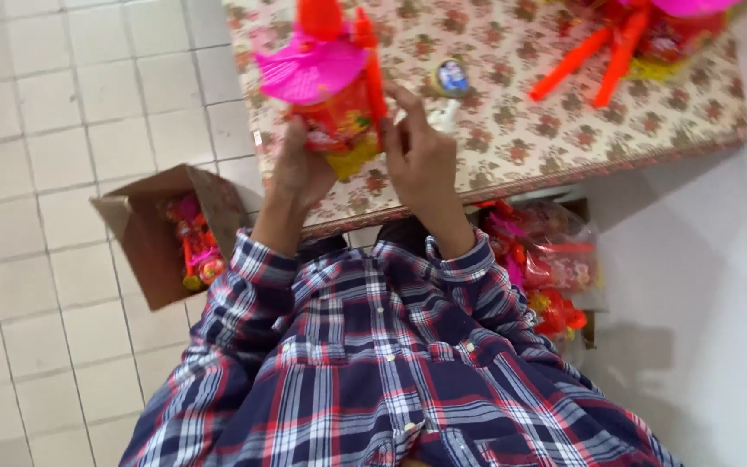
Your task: Assembling small decorative lanterns by attaching plastic handles and packing them into a cardboard box
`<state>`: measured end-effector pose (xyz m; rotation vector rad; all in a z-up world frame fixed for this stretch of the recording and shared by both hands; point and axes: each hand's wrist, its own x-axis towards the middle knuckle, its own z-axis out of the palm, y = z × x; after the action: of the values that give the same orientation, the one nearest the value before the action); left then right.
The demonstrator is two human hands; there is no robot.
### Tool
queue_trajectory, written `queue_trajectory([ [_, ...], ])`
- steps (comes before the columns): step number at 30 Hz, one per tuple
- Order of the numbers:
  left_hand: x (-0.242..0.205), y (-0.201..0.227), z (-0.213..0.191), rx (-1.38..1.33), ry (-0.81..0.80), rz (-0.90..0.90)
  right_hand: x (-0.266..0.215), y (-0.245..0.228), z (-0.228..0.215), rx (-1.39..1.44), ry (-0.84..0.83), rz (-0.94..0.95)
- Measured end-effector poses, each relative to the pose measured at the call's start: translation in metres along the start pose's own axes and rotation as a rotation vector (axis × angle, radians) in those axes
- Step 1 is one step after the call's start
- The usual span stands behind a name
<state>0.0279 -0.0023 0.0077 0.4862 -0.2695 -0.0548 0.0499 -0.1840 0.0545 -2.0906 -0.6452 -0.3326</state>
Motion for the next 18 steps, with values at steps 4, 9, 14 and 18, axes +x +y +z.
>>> queue_trajectory([
  [4, 0.004, -0.003, 0.012, 0.004, 0.039, -0.032, -0.003, -0.005, -0.029, 0.209, -0.036, 0.189],
  [9, 0.006, -0.005, 0.034, 0.057, 0.119, -0.033, 0.005, 0.018, -0.040, 0.192, -0.177, 0.203],
  [14, -0.020, 0.008, 0.038, 0.144, 0.212, -0.004, -0.004, -0.002, -0.016, 0.189, -0.270, -0.018],
  [18, -0.063, 0.029, 0.009, 0.241, 0.440, 0.030, -0.013, -0.013, 0.014, 0.197, -0.332, -0.076],
])
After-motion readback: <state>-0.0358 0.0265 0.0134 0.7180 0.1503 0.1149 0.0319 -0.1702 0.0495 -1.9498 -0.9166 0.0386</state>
